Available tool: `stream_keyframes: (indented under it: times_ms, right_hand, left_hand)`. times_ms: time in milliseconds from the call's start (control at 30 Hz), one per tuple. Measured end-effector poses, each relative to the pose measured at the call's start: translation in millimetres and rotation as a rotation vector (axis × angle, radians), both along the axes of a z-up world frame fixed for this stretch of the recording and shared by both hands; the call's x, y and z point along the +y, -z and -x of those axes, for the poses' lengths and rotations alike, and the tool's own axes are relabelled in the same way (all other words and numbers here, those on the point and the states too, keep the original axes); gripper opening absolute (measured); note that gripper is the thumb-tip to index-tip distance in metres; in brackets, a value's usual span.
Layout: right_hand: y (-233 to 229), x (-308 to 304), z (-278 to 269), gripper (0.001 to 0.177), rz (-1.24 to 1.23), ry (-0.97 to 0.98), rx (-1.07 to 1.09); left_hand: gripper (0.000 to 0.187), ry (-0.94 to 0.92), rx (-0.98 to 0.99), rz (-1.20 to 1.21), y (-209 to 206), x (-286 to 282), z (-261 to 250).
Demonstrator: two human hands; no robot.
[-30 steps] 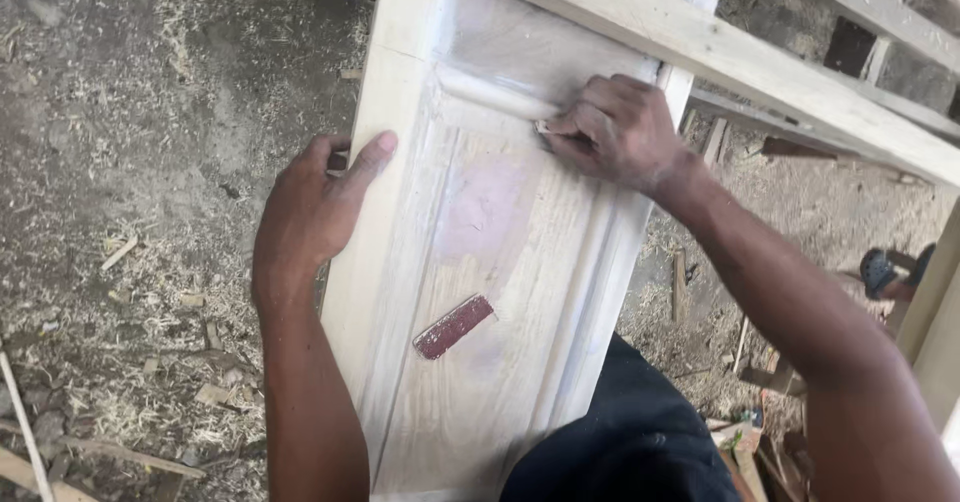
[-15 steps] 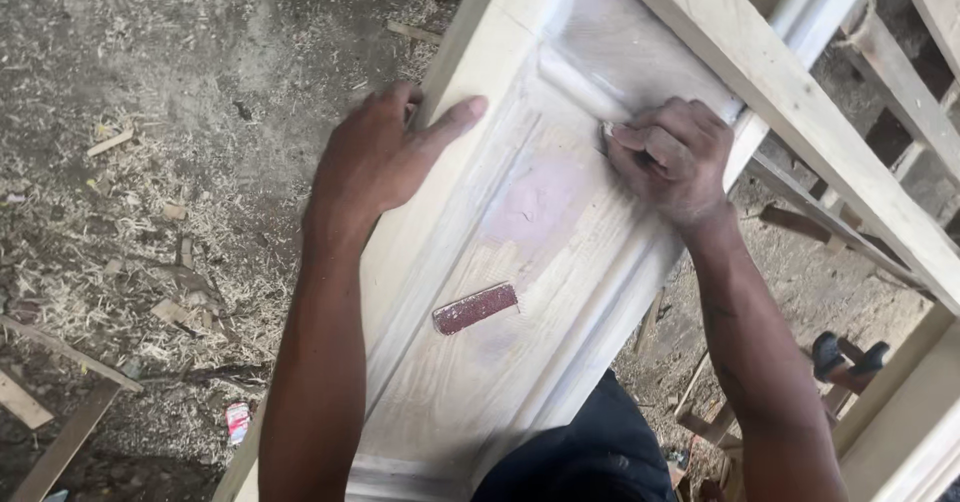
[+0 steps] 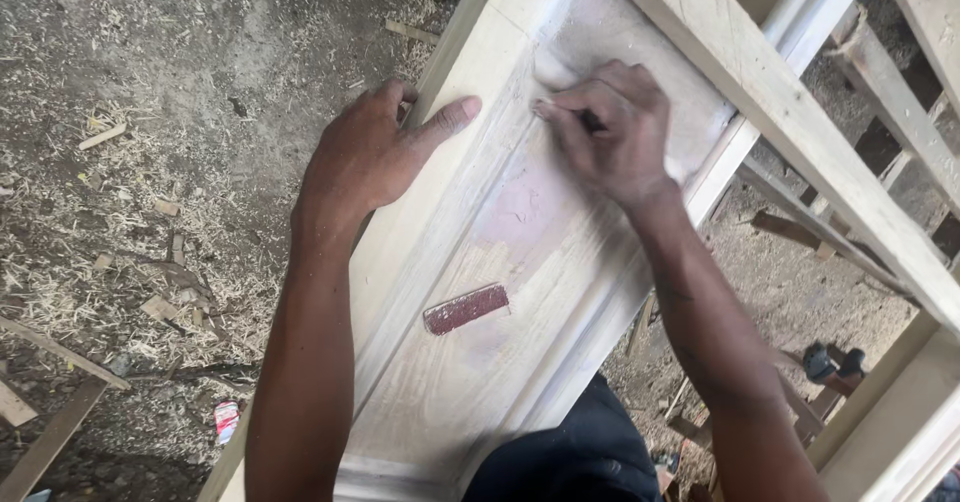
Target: The person sands a white wooden door panel using a sanding block. They move the block across the flat surfaces and into the recessed grooves, applying pressure to smooth the wood. The person shifts position slightly to reach different areas of the panel.
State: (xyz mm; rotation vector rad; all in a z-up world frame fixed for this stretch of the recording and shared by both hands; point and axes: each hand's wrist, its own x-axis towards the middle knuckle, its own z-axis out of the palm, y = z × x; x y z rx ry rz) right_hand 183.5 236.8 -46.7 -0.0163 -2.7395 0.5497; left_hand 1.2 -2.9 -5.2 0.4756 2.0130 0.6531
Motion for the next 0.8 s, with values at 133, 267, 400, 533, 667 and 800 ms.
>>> stream_keyframes:
  times_ms: [133,267,400,533,667,800]
  right_hand:
    - [-21,0,-23,0.016,-0.094,0.044,-0.076]
    - [-41,-3,-43,0.009,-0.098,0.145,-0.146]
    - [-21,-25,-21,0.006,-0.031,0.225,-0.112]
    - [-34,-22,-49,0.010,-0.029,0.251,-0.215]
    - [-36,-29,-69,0.010,0.039,0.452,-0.248]
    - [-22,-54,-65,0.009,-0.169,0.491,0.041]
  left_hand:
    - [0.104,0.017,-0.010,-0.001,4,1,-1]
    - [0.105,0.008,-0.048,0.039,4,1,-1]
    - [0.105,0.004,0.022,-0.006,0,1,1]
    - [0.106,0.009,-0.020,0.019,4,0,-2]
    - [0.104,-0.030,-0.033,0.035,0,1,0]
    - [0.104,0.006,-0.023,0.026,-6,4,1]
